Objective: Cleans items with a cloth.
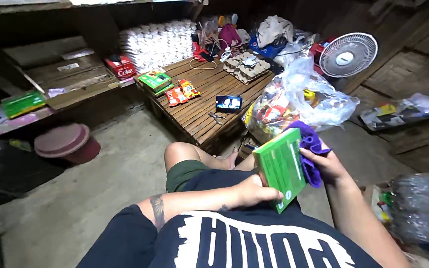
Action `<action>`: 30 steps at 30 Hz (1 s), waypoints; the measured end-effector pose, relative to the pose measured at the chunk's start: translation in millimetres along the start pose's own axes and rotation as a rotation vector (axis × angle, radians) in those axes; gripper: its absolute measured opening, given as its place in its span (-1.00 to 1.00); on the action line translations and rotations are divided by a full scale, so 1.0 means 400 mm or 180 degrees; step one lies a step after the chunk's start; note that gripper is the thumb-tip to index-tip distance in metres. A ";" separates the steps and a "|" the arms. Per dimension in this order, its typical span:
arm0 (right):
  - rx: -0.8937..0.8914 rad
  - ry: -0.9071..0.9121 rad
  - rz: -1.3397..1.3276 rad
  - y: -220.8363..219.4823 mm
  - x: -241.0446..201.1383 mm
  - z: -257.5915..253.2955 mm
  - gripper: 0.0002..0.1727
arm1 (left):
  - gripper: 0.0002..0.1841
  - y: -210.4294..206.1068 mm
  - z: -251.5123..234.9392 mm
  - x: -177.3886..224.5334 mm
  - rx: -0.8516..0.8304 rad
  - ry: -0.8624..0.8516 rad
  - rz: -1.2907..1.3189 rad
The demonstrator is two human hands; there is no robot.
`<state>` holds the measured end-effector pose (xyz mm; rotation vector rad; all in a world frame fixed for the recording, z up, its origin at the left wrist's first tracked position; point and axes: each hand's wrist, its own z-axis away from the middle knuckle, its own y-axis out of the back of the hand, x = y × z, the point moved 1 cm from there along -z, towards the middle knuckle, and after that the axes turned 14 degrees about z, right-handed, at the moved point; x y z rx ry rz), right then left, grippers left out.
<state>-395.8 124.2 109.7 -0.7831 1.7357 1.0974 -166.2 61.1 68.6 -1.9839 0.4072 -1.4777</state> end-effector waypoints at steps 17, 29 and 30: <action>-0.1048 0.1343 0.1785 -0.163 0.003 -0.014 -0.11 | -0.89 0.024 -0.012 0.005 0.1189 0.0762 0.0740; -0.0241 0.0497 0.1353 -0.171 0.057 -0.027 -0.70 | -0.87 0.030 -0.015 0.002 0.1268 0.0802 0.0948; -0.0272 0.0471 0.1404 -0.169 0.064 -0.026 -0.69 | -0.87 0.031 -0.015 0.001 0.1275 0.0814 0.0949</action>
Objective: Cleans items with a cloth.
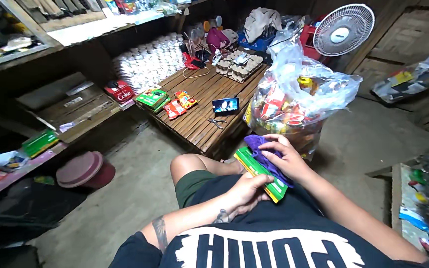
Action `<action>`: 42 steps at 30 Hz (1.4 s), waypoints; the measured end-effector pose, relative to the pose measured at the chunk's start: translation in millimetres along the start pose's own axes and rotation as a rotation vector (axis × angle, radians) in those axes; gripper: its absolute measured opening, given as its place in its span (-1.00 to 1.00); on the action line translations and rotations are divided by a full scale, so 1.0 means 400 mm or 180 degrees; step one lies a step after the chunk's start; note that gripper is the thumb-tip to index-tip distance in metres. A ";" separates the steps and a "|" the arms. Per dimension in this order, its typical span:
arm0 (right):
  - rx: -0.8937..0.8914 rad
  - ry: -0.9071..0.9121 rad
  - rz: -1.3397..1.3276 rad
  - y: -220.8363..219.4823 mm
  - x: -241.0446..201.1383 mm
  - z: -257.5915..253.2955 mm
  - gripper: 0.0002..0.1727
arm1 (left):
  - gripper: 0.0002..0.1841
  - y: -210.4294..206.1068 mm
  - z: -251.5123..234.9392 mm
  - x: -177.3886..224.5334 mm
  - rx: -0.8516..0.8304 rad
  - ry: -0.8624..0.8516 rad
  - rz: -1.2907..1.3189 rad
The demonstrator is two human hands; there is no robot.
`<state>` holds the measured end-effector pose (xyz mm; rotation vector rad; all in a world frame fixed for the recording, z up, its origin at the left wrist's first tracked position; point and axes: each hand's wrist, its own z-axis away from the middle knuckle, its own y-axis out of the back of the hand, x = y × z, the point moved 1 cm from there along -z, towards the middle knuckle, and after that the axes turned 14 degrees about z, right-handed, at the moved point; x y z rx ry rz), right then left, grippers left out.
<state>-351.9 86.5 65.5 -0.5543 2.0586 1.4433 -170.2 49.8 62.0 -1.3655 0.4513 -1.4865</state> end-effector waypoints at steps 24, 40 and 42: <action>-0.0285 0.0279 0.0049 -0.023 -0.021 0.053 -0.55 | -0.87 0.004 -0.005 -0.005 0.0079 0.0061 0.0027; -0.0389 0.0120 0.0012 -0.018 -0.005 0.047 -0.54 | -0.87 0.003 -0.009 -0.004 0.0135 0.0114 0.0060; -0.0450 0.0023 0.0174 -0.007 0.009 0.032 -0.52 | -0.87 0.000 -0.003 -0.003 0.0081 0.0061 -0.0024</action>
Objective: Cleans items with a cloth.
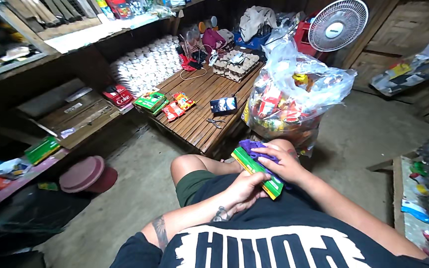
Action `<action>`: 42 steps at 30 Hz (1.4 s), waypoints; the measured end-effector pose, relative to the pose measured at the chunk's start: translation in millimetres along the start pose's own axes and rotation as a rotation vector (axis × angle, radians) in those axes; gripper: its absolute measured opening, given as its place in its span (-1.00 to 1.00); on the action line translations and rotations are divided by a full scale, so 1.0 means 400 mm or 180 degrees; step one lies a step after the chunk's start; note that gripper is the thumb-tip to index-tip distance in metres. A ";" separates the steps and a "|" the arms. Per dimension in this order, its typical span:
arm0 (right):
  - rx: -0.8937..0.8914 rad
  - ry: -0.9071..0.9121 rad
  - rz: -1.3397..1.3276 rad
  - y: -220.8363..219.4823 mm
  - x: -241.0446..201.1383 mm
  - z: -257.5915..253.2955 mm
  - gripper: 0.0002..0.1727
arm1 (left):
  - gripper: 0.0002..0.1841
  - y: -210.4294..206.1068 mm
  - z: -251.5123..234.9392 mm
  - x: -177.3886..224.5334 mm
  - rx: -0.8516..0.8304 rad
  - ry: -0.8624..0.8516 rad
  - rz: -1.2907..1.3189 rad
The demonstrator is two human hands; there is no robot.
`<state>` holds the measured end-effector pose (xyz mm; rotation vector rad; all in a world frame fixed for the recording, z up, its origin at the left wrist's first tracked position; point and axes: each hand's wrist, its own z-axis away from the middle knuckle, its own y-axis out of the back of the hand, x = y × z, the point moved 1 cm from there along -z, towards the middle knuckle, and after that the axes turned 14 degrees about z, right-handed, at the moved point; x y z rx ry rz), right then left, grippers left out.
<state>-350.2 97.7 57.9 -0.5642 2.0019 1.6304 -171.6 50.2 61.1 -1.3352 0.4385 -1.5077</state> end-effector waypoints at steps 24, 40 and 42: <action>-0.0221 -0.0171 0.0456 0.025 -0.005 -0.063 -0.54 | -0.85 0.000 0.010 -0.001 -0.0182 0.0005 -0.0227; -0.0577 -0.0157 0.0367 0.007 -0.015 -0.087 -0.54 | -0.87 0.013 -0.001 0.003 -0.0092 0.0122 0.0055; -0.0581 -0.0361 0.0390 -0.002 0.023 -0.087 -0.54 | -0.86 0.017 -0.004 0.004 -0.0066 0.0155 0.0072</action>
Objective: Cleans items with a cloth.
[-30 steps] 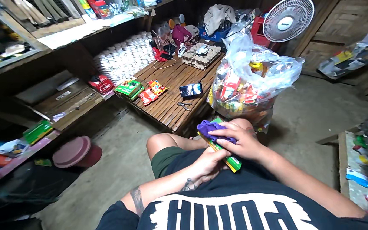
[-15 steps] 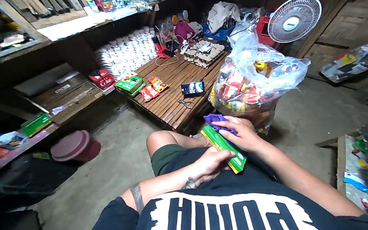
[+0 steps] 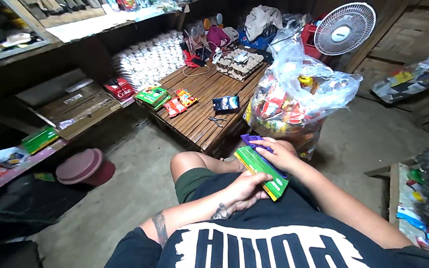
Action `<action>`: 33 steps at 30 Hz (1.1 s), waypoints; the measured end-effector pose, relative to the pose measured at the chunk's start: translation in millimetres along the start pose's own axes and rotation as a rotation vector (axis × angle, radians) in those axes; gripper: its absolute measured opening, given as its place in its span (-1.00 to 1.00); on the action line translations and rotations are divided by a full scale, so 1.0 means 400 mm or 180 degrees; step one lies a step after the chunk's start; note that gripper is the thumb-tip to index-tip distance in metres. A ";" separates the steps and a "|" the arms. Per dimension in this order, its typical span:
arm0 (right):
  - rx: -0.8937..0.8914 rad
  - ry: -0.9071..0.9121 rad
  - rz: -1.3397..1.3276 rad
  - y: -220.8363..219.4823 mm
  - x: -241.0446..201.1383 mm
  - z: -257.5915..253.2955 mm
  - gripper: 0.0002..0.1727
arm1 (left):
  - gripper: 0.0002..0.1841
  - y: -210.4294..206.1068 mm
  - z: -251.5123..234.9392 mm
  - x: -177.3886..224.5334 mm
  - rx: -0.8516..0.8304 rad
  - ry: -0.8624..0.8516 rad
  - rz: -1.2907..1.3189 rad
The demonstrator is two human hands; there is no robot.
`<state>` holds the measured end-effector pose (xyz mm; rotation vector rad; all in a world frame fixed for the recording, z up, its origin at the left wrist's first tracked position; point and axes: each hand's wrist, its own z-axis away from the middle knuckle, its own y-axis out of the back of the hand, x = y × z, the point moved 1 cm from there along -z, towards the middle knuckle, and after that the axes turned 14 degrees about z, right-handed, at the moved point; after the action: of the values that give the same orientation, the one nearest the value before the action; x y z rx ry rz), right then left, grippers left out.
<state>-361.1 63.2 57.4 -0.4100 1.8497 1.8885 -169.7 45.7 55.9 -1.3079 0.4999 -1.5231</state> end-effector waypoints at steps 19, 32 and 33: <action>0.0333 -0.0065 -0.0176 0.009 0.023 0.029 -0.45 | -0.85 -0.013 0.014 -0.003 -0.0026 -0.0269 -0.0053; 0.0628 -0.0441 -0.3738 -0.004 0.117 0.147 -0.34 | -0.56 -0.019 0.038 0.133 -0.0996 -0.0632 -0.2612; 0.0705 -0.0531 -0.3830 -0.013 0.123 0.160 -0.31 | -0.47 -0.027 0.054 0.166 -0.0811 -0.0739 -0.2916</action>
<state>-393.3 132.5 30.7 -0.9642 1.1786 0.8459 -147.1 -1.6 103.2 -2.0465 -0.1027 -2.0273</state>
